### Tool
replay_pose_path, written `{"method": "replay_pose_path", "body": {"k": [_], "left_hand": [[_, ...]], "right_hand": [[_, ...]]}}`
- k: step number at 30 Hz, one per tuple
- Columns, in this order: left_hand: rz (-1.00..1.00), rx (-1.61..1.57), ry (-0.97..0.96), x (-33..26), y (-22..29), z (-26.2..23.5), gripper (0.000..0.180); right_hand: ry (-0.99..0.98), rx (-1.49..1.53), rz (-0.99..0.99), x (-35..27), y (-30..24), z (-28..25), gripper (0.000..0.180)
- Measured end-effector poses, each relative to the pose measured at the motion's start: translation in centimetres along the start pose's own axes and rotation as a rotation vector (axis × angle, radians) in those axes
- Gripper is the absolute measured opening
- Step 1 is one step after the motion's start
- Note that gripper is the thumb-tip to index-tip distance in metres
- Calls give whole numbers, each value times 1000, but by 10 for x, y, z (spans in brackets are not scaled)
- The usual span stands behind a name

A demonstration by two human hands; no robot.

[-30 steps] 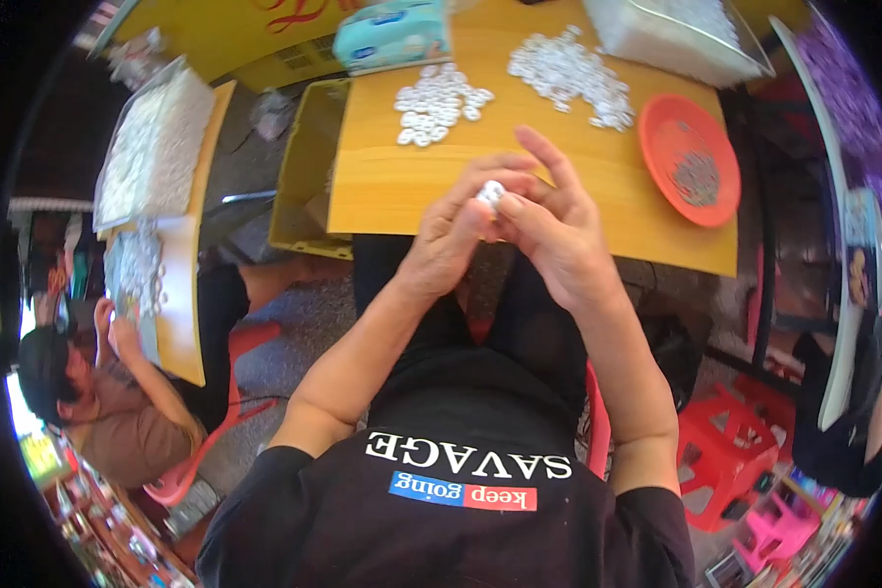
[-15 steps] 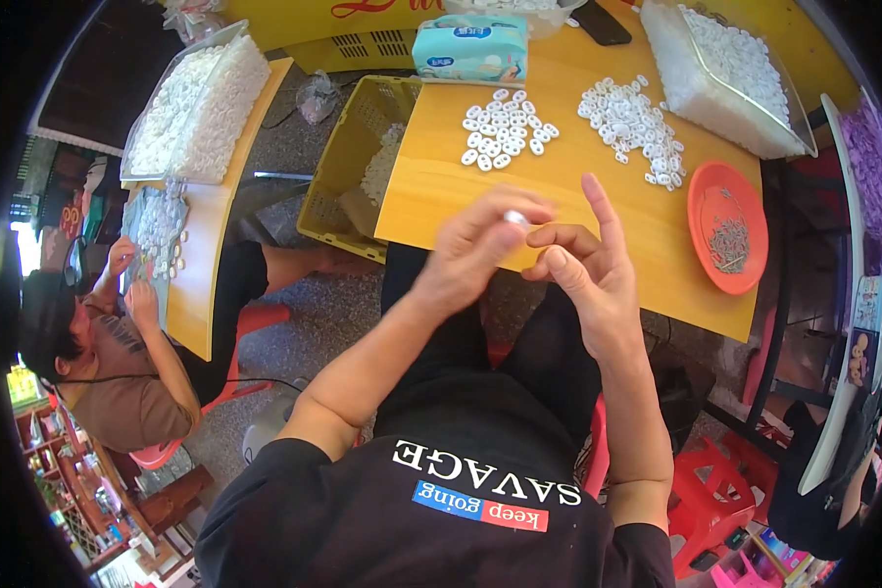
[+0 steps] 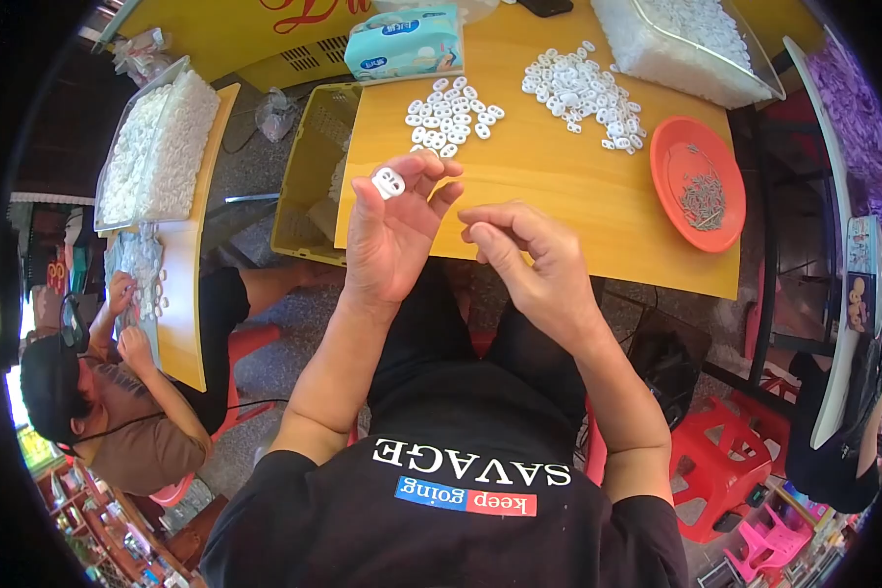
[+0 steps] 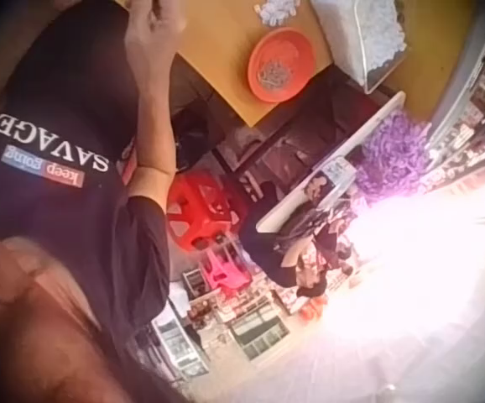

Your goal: The person is manually assembling small white plastic components by inserting metal pins or clips into them at a workshop table.

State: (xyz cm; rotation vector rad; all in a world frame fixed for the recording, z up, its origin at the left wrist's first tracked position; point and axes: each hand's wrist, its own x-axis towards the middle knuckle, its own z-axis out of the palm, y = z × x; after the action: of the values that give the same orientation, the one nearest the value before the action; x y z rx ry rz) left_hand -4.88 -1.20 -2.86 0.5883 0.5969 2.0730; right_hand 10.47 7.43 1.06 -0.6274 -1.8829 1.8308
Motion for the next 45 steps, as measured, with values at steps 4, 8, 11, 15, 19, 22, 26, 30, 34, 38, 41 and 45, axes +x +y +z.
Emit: {"method": "replay_pose_path", "body": {"k": [4, 8, 11, 15, 19, 22, 26, 30, 34, 38, 41, 45], "left_hand": [[-19, -25, -101, 1, -5, -5, 58], [-27, -47, -227, 2, -6, -4, 58], [-24, -50, -282, 3, -6, 1, 57], [-4, 14, -303, 5, -8, 7, 56], [7, 49, -245, 3, -14, 15, 56], [-23, 110, -190, -3, -14, 16, 54], [-45, 99, -153, -8, -10, 27, 50], [174, 287, -63, -8, -15, 20, 34], [193, 395, 15, -11, -8, 21, 12], [123, 401, 58, -14, 3, 28, 9], [134, 615, 51, -16, 9, 28, 10], [-11, 482, 214, -25, 1, 40, 8]], "right_hand": [[-26, -280, -229, -3, 1, 2, 20], [-72, -473, -418, -11, 2, 3, 22], [-89, -523, -491, -13, 1, 3, 23], [-62, -363, -372, -17, -7, 2, 15], [96, 113, -67, -11, -16, 15, 18], [47, 312, -21, 0, -23, 17, 19], [55, 328, -25, 0, -24, 19, 20], [108, 338, -15, -1, -18, 21, 22], [168, 292, -33, 1, -13, 20, 19], [202, 132, -110, 3, -14, 15, 16], [175, 68, -154, 8, -19, 14, 17], [147, 126, -149, 11, -9, 14, 17]]}}
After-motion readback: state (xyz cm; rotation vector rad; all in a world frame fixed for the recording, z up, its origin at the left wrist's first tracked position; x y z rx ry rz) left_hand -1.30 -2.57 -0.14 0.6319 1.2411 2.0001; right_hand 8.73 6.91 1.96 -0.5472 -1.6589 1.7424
